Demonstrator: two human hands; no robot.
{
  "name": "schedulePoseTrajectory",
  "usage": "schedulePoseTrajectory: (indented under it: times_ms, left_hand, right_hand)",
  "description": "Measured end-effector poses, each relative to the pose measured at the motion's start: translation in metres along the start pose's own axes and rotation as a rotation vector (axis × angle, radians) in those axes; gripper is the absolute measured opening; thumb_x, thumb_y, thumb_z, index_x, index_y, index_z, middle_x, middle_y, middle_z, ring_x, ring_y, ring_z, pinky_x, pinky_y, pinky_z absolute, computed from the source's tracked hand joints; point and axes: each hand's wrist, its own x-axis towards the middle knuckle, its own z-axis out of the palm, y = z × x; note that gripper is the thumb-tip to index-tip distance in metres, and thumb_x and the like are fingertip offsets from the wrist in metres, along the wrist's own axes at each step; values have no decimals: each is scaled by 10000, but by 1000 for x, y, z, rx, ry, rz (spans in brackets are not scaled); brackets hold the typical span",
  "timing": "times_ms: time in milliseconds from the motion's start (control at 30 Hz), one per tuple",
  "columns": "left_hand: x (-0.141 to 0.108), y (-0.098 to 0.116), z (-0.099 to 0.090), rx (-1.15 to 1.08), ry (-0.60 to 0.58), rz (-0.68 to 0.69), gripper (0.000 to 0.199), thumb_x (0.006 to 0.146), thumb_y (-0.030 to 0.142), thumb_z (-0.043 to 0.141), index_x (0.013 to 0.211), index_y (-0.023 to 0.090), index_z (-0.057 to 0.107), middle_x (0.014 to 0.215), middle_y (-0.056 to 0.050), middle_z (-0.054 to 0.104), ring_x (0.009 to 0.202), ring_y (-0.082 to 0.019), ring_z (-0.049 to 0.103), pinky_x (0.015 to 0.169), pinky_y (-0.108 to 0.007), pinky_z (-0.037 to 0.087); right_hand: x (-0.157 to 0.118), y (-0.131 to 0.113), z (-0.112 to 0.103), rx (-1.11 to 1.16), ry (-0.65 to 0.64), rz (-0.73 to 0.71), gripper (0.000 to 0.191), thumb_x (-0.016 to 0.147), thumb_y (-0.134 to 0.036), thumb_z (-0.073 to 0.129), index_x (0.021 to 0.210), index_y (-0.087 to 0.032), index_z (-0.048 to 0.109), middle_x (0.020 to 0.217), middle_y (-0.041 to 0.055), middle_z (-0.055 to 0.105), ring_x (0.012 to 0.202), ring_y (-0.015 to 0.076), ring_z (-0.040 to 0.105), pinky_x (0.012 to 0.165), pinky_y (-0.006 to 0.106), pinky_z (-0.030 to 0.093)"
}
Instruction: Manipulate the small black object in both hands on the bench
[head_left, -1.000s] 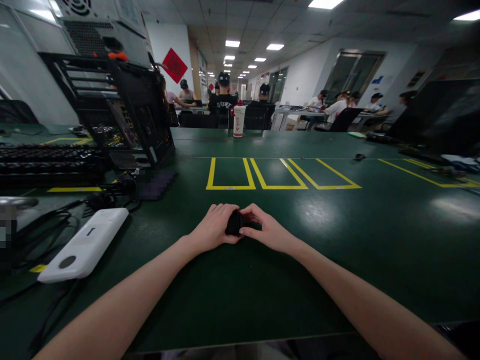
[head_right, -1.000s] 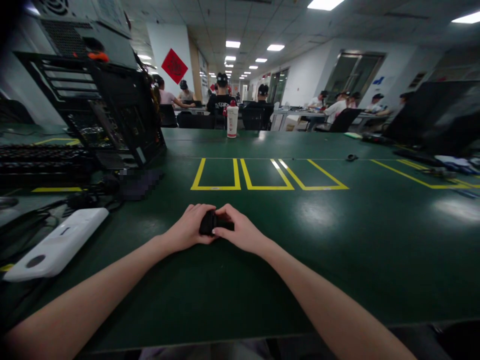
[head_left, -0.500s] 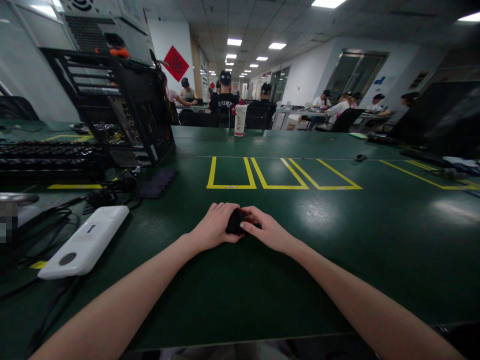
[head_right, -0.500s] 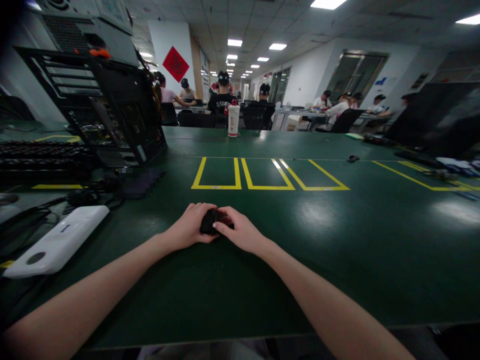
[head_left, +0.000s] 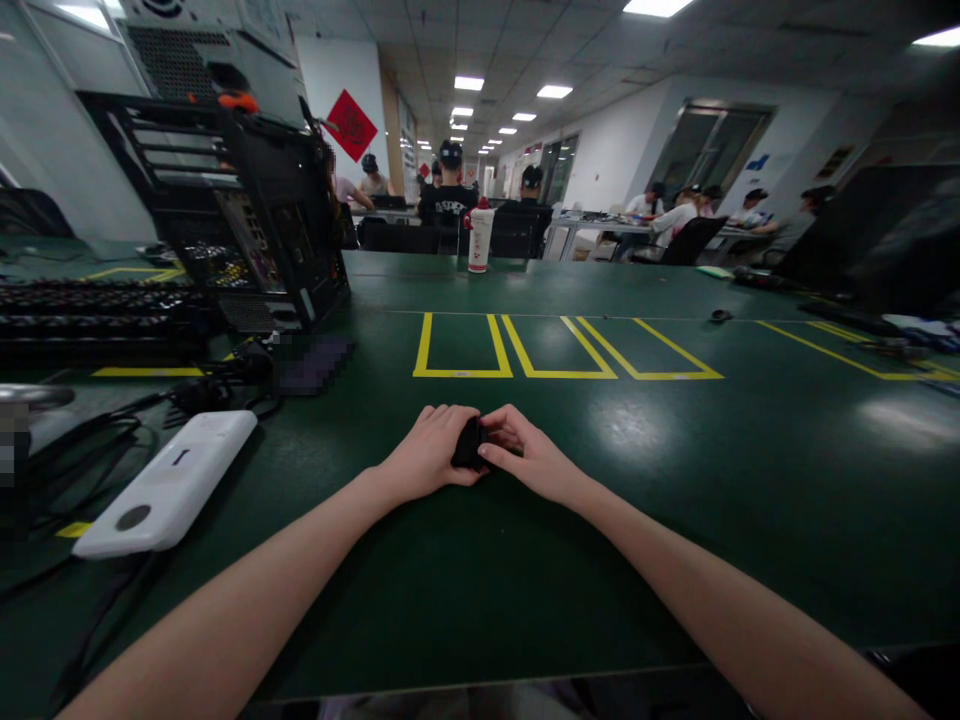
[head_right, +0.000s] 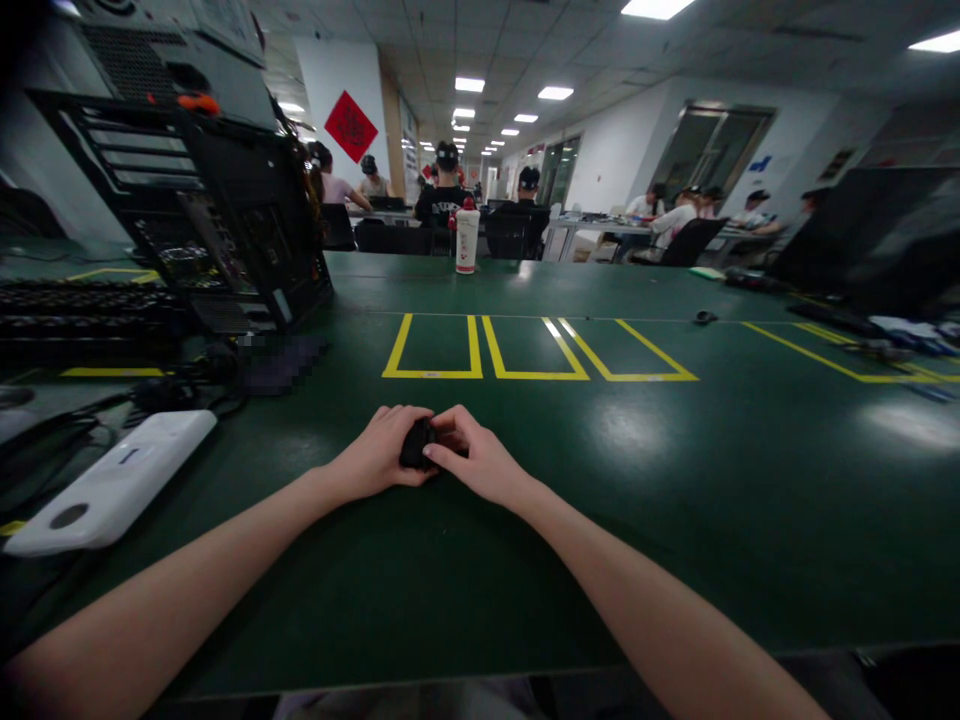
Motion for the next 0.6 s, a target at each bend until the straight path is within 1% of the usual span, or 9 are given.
schedulePoseTrajectory:
  times_ms: [133, 233, 333, 400, 500, 600]
  left_hand:
    - [0, 0, 0, -7, -3, 3, 562, 661, 375, 650, 1111, 165, 388, 1021, -63, 532, 898, -220, 497, 774, -346, 356]
    - [0, -1, 0, -9, -8, 3, 572, 654, 367, 658, 1113, 162, 386, 1028, -64, 531, 902, -220, 497, 781, -348, 354]
    - [-1, -2, 0, -12, -11, 1, 589, 643, 347, 670, 1122, 163, 380, 1041, -62, 529, 915, -221, 496, 788, -349, 354]
    - [-1, -2, 0, -18, -16, 0, 586, 652, 352, 663, 1128, 165, 378, 1045, -62, 528, 919, -220, 497, 793, -350, 356]
    - [-2, -1, -1, -19, -15, -4, 577, 665, 380, 650, 1128, 166, 379, 1052, -66, 527, 920, -222, 497, 796, -356, 359]
    - [-2, 0, -2, -19, -19, -6, 571, 669, 388, 646, 1126, 168, 384, 1057, -69, 526, 928, -225, 495, 800, -359, 360]
  right_hand:
    - [-1, -2, -2, -74, -2, 32, 301, 797, -225, 529, 1083, -209, 435, 1054, 46, 532, 973, 166, 544, 865, 379, 453]
    - [-3, -5, -3, -76, -36, 9, 294, 783, -212, 546, 1061, -212, 449, 1051, 39, 530, 977, 169, 546, 872, 387, 449]
    - [-5, -6, -3, -55, -27, -23, 325, 752, -191, 584, 1045, -217, 445, 1050, 28, 519, 1005, 171, 537, 901, 388, 430]
    - [-5, -5, -2, -26, -20, -15, 293, 768, -204, 567, 1033, -217, 442, 1034, 26, 521, 986, 168, 548, 876, 380, 450]
    - [-3, -2, 1, 9, -2, 12, 206, 804, -234, 516, 998, -214, 449, 980, 25, 538, 921, 162, 573, 800, 362, 491]
    - [-1, 0, 1, 4, 27, 27, 242, 796, -233, 527, 1025, -214, 450, 1003, 33, 538, 944, 166, 560, 822, 369, 482]
